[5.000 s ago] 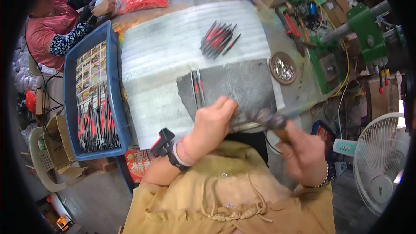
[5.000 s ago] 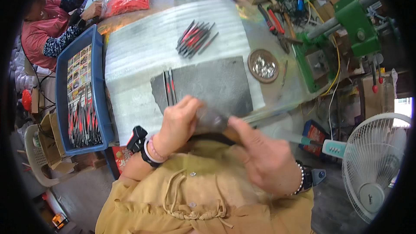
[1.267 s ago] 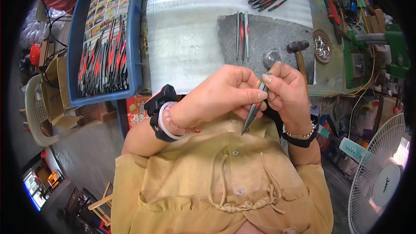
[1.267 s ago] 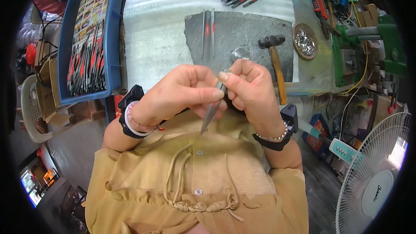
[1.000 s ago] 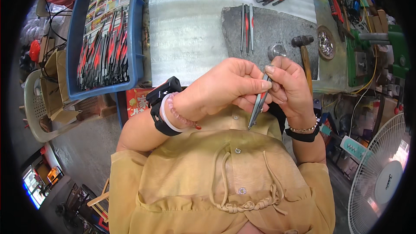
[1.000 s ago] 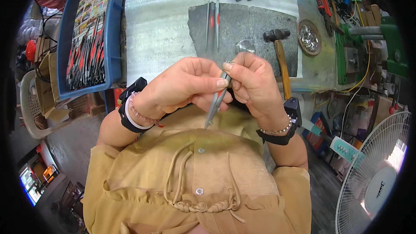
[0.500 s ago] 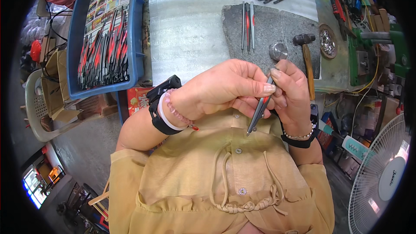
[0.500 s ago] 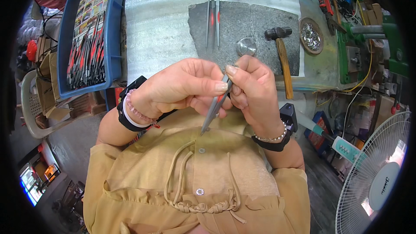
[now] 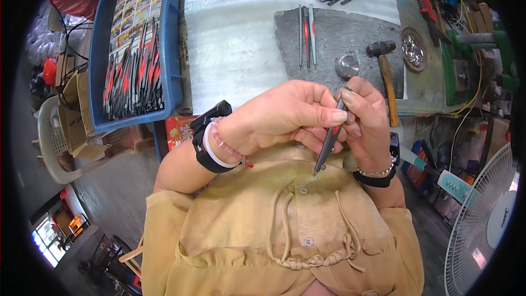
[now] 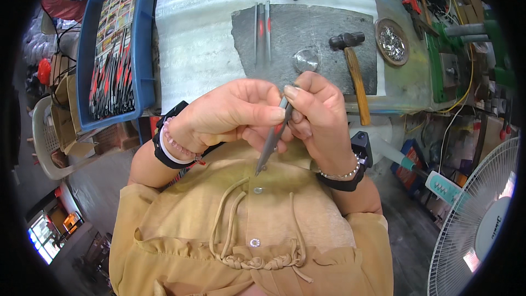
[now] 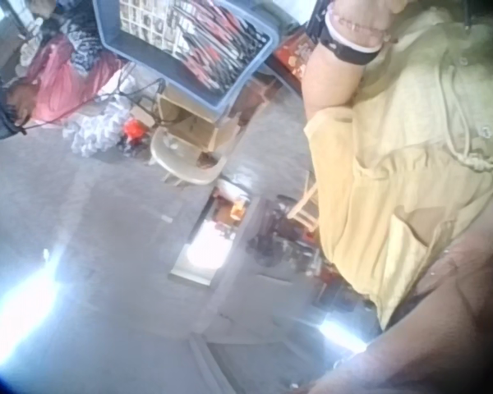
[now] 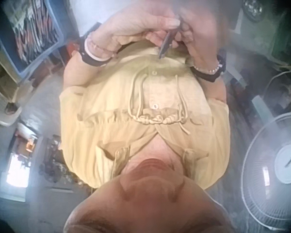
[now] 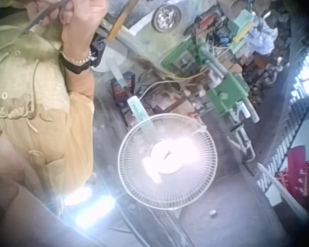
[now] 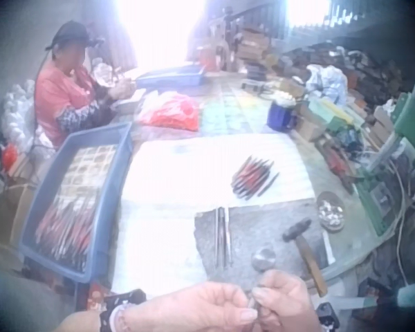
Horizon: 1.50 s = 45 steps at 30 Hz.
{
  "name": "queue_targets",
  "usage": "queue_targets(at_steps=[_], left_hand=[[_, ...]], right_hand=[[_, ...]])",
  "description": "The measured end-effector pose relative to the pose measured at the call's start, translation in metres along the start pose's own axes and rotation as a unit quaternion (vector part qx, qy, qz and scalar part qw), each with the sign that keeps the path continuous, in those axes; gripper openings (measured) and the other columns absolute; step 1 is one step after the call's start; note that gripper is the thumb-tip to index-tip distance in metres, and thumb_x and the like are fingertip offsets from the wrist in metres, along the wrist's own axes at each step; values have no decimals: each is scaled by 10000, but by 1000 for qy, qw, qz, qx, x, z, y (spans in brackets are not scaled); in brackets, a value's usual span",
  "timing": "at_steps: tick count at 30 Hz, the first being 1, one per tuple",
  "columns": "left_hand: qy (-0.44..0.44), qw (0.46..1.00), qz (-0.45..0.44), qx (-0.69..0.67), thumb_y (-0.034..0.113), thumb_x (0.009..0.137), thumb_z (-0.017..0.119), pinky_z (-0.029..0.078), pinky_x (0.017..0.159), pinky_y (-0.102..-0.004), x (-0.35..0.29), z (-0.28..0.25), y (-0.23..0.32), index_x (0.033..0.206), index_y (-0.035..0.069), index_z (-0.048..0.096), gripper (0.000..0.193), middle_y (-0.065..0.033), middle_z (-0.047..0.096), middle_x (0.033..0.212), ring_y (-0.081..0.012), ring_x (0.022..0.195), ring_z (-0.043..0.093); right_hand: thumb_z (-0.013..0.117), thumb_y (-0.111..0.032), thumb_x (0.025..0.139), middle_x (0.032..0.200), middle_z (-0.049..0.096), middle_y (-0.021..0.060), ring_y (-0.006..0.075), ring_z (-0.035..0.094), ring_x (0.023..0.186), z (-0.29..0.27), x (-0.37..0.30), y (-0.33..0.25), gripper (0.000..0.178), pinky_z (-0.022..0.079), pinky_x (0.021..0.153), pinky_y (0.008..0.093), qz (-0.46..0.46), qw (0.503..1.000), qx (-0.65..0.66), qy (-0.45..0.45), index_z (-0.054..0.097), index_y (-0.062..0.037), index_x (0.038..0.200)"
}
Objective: The person inserts small metal discs into the ends of red and black rods, then uses a hammer to secure them. They repeatedly pick up rods, insert discs, hammer them, and place the finished rods into a blue tray.
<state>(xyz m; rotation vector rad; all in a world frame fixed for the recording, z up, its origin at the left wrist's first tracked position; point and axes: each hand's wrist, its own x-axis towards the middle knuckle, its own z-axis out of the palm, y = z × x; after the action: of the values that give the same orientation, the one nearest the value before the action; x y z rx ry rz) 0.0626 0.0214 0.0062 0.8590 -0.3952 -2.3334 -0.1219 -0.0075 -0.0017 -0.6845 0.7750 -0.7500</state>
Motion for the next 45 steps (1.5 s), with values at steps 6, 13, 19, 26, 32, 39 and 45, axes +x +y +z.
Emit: queue_targets(at_steps=[6,13,19,26,32,39,45], left_hand=[[-52,997,2,-53,183,918,640,602,651,-265,7,-7,-3,917,21,543,188,-138,693,971,-216,836,707],[-41,996,9,-75,175,930,613,615,686,-301,12,-13,-10,919,13,576,166,-148,677,992,-269,873,703],[-23,995,22,-92,218,924,624,612,714,-307,11,-9,-13,1037,-4,588,252,-160,672,1025,-272,884,699],[-19,992,30,-124,204,934,610,611,722,-314,7,-6,-15,962,18,548,198,-168,665,1045,-267,900,696],[-21,989,40,-143,219,913,639,609,751,-339,5,-7,-18,958,19,549,223,-178,663,1028,-296,905,691],[-31,986,52,-156,230,903,655,610,762,-350,2,-8,-23,989,13,564,251,-171,668,986,-301,886,693],[-27,985,58,-160,230,906,649,612,755,-341,-2,-10,-28,994,11,573,248,-183,661,1017,-252,863,697]], right_hand=[[571,-90,919,600,517,-2,17,356,408,-5,6,1,152,263,378,183,11,999,29,-15,535,-48,777],[586,-92,916,615,536,-6,15,379,415,-8,11,-3,125,279,382,172,34,999,7,-11,543,-44,809],[595,-100,913,626,540,-4,9,373,418,-7,16,-4,124,268,376,171,45,999,3,-14,547,-38,818],[604,-110,913,635,541,-8,1,358,416,-2,20,-6,138,243,366,171,49,998,-7,-26,553,-44,803],[610,-113,910,633,540,-16,-1,355,422,2,19,-10,144,244,371,170,58,997,-10,-42,559,-46,793],[616,-106,903,634,547,-14,1,370,437,7,17,-10,132,257,382,169,69,997,-14,-40,572,-36,800],[616,-105,902,635,552,-9,5,374,443,9,16,-7,131,260,384,173,68,996,-8,-58,578,-34,800]])
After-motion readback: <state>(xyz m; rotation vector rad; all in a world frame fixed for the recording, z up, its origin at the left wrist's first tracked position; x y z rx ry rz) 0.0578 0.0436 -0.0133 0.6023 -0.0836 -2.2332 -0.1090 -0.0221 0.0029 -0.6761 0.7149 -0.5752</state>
